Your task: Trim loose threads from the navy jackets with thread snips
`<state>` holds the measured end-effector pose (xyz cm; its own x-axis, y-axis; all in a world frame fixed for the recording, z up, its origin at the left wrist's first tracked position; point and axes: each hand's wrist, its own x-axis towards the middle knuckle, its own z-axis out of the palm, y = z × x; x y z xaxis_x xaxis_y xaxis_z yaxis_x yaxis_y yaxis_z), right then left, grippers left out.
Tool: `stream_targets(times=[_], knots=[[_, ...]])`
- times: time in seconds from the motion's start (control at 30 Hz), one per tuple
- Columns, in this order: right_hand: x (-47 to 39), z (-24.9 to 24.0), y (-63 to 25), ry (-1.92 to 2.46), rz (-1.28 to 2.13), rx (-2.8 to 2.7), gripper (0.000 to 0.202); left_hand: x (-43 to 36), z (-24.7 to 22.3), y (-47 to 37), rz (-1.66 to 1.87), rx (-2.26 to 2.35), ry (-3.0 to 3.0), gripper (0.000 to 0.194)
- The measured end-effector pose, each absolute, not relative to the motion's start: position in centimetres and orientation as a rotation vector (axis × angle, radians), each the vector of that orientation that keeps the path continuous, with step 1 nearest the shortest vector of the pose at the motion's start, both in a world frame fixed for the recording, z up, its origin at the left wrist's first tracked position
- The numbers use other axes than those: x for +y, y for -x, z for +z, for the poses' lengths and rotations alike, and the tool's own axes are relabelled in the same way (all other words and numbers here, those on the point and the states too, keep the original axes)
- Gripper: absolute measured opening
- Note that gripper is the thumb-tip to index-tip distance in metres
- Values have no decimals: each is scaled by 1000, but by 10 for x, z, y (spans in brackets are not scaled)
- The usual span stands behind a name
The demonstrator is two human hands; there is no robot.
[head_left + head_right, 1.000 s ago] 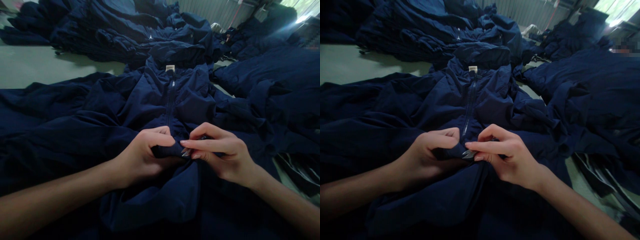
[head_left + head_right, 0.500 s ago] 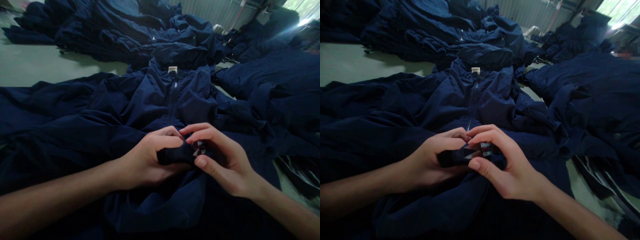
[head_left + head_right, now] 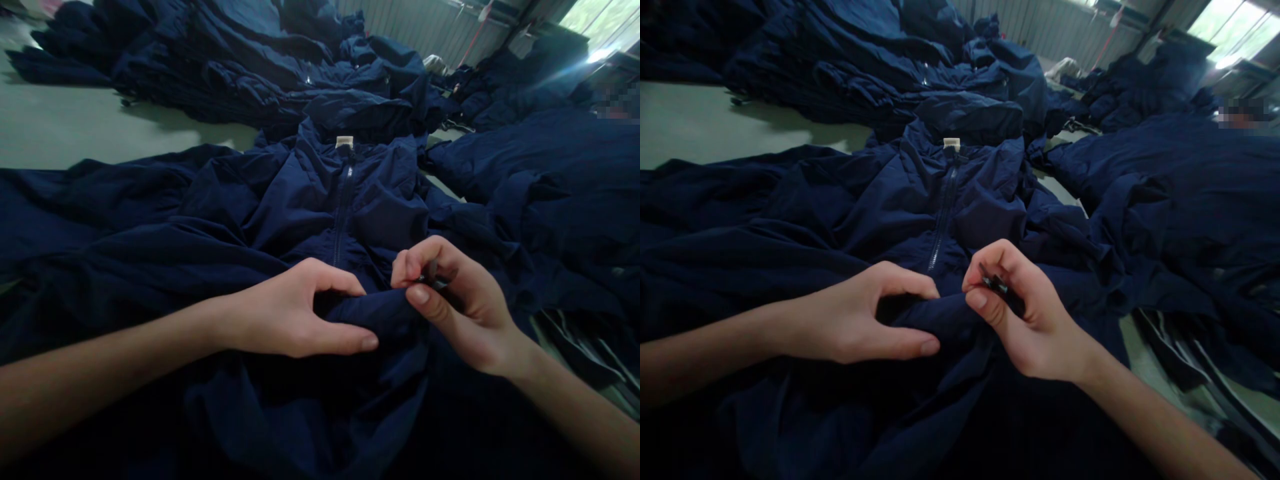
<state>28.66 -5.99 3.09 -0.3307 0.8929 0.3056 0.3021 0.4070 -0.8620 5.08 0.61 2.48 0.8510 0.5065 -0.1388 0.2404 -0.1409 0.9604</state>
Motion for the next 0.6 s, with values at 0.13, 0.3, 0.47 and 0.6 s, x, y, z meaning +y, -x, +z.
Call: stream_targets(times=[0.13,0.3,0.47,0.6], knots=[[-57,31,-291,1023,909,-1856,15,7,27,-49,214,524,-1605,27],[-53,18,-288,1048,972,-1823,24,4,18,-52,630,401,-1663,18],[-54,8,-274,1019,1175,-1599,34,-1,11,-56,751,356,-1526,16],[-55,8,-273,933,1288,-1526,28,-3,14,-56,742,396,-1528,9]])
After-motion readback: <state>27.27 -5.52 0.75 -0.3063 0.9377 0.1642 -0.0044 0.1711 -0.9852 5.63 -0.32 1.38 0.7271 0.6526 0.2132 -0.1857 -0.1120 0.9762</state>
